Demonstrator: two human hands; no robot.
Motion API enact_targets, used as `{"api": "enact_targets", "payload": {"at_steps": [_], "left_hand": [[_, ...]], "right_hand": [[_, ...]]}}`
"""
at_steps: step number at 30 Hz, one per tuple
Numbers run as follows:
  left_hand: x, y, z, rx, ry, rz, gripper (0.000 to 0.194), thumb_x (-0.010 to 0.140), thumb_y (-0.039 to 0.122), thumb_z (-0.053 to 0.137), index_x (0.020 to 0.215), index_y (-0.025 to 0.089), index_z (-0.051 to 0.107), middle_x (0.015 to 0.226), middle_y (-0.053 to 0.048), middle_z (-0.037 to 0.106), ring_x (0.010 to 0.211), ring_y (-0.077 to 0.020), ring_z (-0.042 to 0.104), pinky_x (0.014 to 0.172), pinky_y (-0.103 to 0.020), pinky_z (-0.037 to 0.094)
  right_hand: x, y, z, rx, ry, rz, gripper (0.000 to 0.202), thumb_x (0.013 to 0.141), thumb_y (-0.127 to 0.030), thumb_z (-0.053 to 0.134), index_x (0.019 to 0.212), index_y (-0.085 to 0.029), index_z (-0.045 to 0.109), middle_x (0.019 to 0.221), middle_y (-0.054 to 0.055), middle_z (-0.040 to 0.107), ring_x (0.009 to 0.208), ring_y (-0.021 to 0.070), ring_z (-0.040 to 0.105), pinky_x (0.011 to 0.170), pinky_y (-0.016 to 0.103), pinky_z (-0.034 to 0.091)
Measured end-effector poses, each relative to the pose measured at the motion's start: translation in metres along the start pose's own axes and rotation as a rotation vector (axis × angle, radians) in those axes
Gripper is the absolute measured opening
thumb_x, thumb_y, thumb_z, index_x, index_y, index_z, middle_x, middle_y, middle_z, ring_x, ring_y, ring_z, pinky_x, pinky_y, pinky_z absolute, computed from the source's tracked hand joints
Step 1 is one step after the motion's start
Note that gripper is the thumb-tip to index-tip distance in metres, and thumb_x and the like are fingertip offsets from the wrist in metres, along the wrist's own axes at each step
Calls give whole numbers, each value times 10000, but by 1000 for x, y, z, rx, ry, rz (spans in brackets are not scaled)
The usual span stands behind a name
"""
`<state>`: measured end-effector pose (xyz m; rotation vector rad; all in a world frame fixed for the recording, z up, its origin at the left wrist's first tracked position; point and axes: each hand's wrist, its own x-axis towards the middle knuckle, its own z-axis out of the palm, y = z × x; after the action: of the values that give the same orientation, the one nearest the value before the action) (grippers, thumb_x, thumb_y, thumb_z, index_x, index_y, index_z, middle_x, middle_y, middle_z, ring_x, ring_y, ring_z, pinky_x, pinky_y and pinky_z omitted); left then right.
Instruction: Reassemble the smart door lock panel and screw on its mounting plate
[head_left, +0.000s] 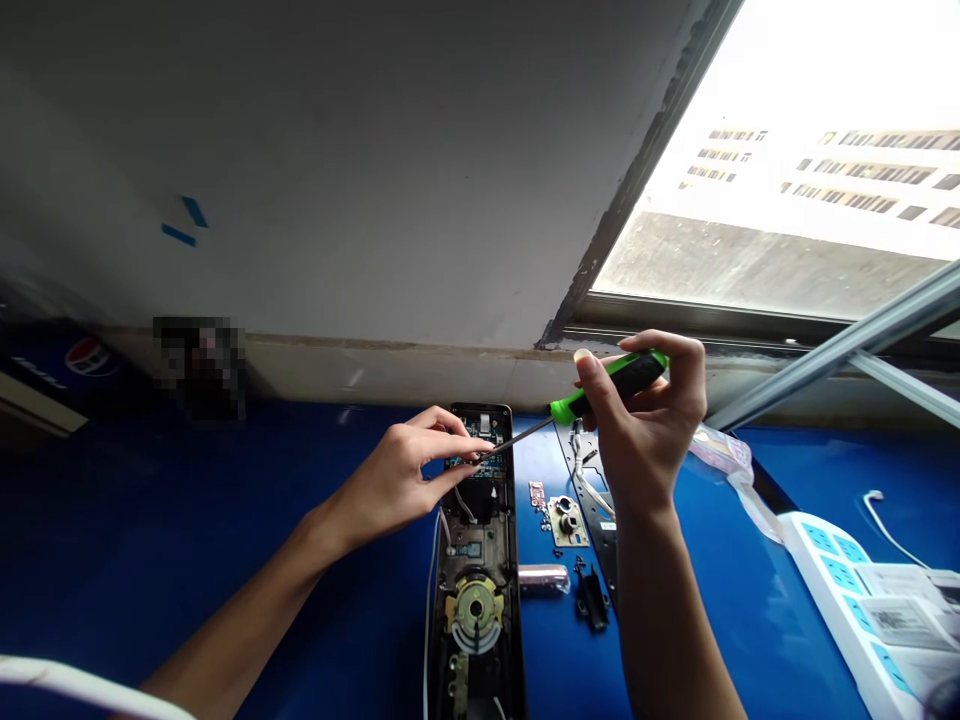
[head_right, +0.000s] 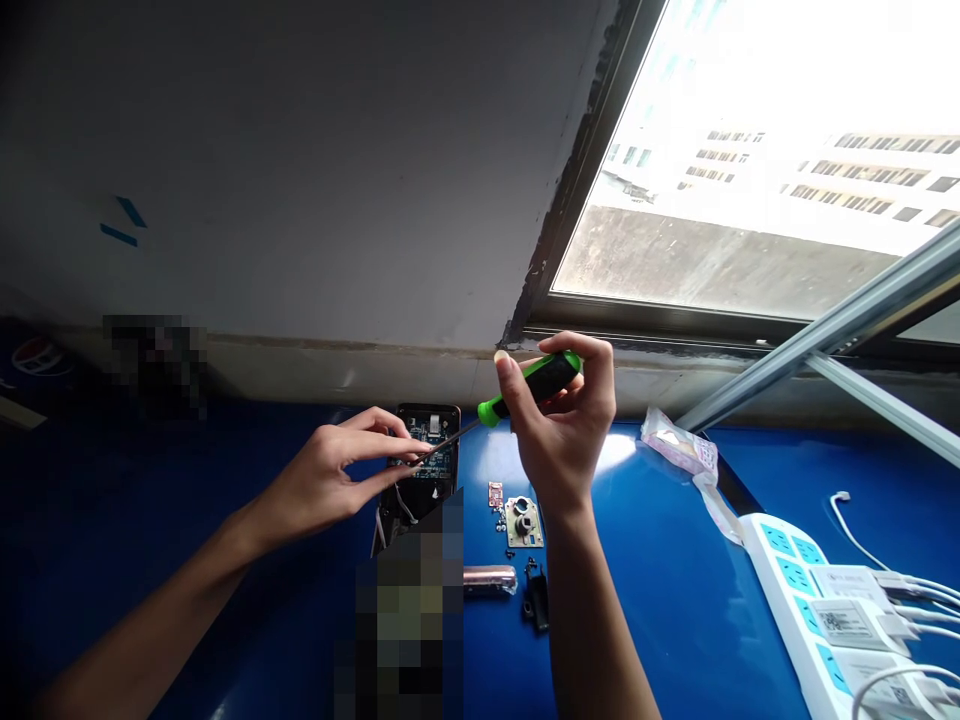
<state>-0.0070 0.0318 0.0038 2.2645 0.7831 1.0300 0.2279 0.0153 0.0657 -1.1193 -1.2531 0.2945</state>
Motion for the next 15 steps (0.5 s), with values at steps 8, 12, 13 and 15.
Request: {"api": "enact_targets", "payload": {"at_steps": [8, 12, 13, 15], "left_hand": [[0, 0, 3, 0, 55, 17, 290, 891, 103, 776, 1160, 210, 808, 1062, -68, 670, 848, -145, 725, 766, -282, 620], [-1, 1, 4, -7, 43, -7, 322, 876, 92, 789, 1174, 212, 803, 1057, -59, 666, 842, -136, 731, 779, -265, 622], [-1, 1, 4, -18, 33, -19, 333, 872, 91, 793, 1180, 216, 800, 1062, -55, 668, 840, -131, 737, 792, -259, 625], [-2, 1, 4, -44, 17, -50, 339, 874, 97, 795, 1187, 227, 796, 1081, -47, 669, 833, -122, 753, 822, -253, 629]], "right_hand": [[-1, 12, 6, 44, 135, -10, 360, 797, -357, 866, 965, -264, 561, 676, -89, 556, 494, 95, 595, 381, 197, 487], [-1, 11, 8, 35, 170, -4, 367, 785, -364, 874, 944, -256, 561, 663, -94, 549, 498, 93, 599, 386, 187, 497], [-1, 11, 8, 37, 177, -5, 369, 782, -367, 875, 941, -254, 562, 660, -94, 549, 498, 93, 599, 385, 186, 495], [-1, 11, 8, 47, 190, -12, 369, 781, -365, 877, 940, -251, 564, 653, -95, 552, 493, 91, 592, 380, 182, 485]]}}
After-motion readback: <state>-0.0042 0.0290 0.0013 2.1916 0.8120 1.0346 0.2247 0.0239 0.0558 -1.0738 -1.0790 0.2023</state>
